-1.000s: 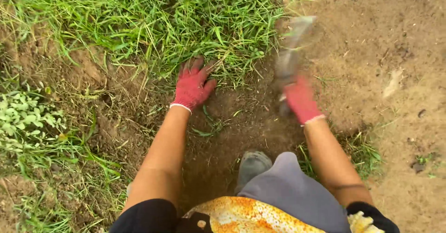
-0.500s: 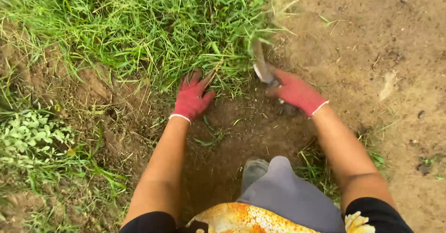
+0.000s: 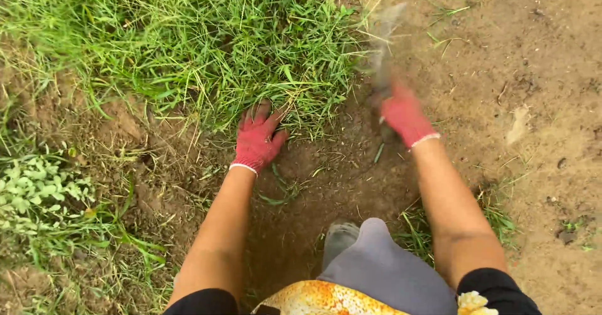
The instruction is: Manually weeding a garden patch using a handheld sickle-shaped tool.
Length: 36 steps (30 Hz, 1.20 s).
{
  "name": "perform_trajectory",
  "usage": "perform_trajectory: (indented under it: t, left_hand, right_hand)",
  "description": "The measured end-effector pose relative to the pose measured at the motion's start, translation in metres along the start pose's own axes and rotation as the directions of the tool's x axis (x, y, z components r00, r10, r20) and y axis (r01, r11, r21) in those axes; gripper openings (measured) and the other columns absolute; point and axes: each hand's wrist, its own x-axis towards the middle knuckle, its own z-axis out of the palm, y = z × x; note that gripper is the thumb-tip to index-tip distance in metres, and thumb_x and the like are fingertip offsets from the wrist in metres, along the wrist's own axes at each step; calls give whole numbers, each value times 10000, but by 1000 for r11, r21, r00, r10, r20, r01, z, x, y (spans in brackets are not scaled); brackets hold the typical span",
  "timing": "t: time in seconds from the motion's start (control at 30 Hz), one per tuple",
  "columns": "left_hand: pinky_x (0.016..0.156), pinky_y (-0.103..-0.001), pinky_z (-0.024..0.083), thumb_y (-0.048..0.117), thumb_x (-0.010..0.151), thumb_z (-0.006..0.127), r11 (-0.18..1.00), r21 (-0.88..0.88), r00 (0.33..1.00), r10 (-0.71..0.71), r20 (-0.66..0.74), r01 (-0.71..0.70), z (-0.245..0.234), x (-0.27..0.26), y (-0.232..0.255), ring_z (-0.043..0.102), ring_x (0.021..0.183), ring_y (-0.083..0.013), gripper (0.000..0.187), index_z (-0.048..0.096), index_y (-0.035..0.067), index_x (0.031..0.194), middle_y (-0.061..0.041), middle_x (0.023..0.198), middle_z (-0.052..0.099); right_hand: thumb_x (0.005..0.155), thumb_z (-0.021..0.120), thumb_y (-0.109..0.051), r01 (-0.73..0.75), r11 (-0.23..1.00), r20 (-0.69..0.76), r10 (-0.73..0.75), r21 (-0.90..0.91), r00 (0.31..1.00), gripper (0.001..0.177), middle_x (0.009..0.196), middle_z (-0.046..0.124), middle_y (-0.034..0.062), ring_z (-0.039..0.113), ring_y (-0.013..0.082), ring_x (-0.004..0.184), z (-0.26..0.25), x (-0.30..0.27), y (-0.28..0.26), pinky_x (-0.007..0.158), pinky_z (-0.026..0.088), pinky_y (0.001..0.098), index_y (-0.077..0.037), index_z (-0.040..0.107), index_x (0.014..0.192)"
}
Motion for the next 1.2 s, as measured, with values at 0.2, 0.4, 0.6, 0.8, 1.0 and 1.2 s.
perform_trajectory:
  t: [0.2,0.4,0.6,0.8,1.0,1.2]
  left_hand:
    - [1270,-551,212,473,895,675,996,-34,997,79,-11,-79,5,0,-15,345,1500,-415,624,522,337,1485,-143,1613,402]
    - [1162,-596,208,407,846,699,993,-56,994,101,-45,-104,-4,4,-6,321,1427,-463,643,574,261,1459,-196,1559,413]
    - [1069,-496,445,414,901,647,974,-227,1000,-15,-12,12,-77,-40,109,606,1221,-381,569,588,147,1400,-166,1269,667]
    - [1017,-460,490,327,788,726,767,-608,975,-112,190,206,11,-62,88,606,1194,-424,933,314,101,1593,-250,1306,609]
    - [994,-439,523,272,837,610,780,-555,957,-241,160,289,-46,-88,20,662,1177,-394,591,612,138,1412,-203,1275,709]
    - [997,-413,483,425,823,686,573,-813,901,-401,-169,103,-65,-121,-57,655,1172,-351,706,494,140,1440,-193,1271,675]
  right_hand:
    - [783,715,-169,-247,884,227,166,397,960,832,1112,687,180,721,320,845,-58,-27,-78,767,557,475,-222,432,1564]
    - [817,817,-248,85,986,216,-116,146,969,820,1263,659,187,649,294,1110,13,-34,-57,943,508,435,0,421,1491]
    - [886,711,-195,-468,610,373,286,639,883,500,972,628,131,623,310,813,40,-79,-95,737,572,540,36,544,1297]
    - [988,589,-392,-527,461,590,8,714,807,471,1018,697,128,672,282,881,90,-83,-99,819,557,454,-34,571,1294]
    - [931,665,-424,140,989,499,-141,39,855,547,1301,674,88,624,258,1231,61,-108,-114,1051,470,419,-70,614,1345]
    - [905,649,-401,564,691,626,-206,-452,753,459,1266,663,153,610,355,1218,62,-141,-166,1029,492,440,-128,662,1274]
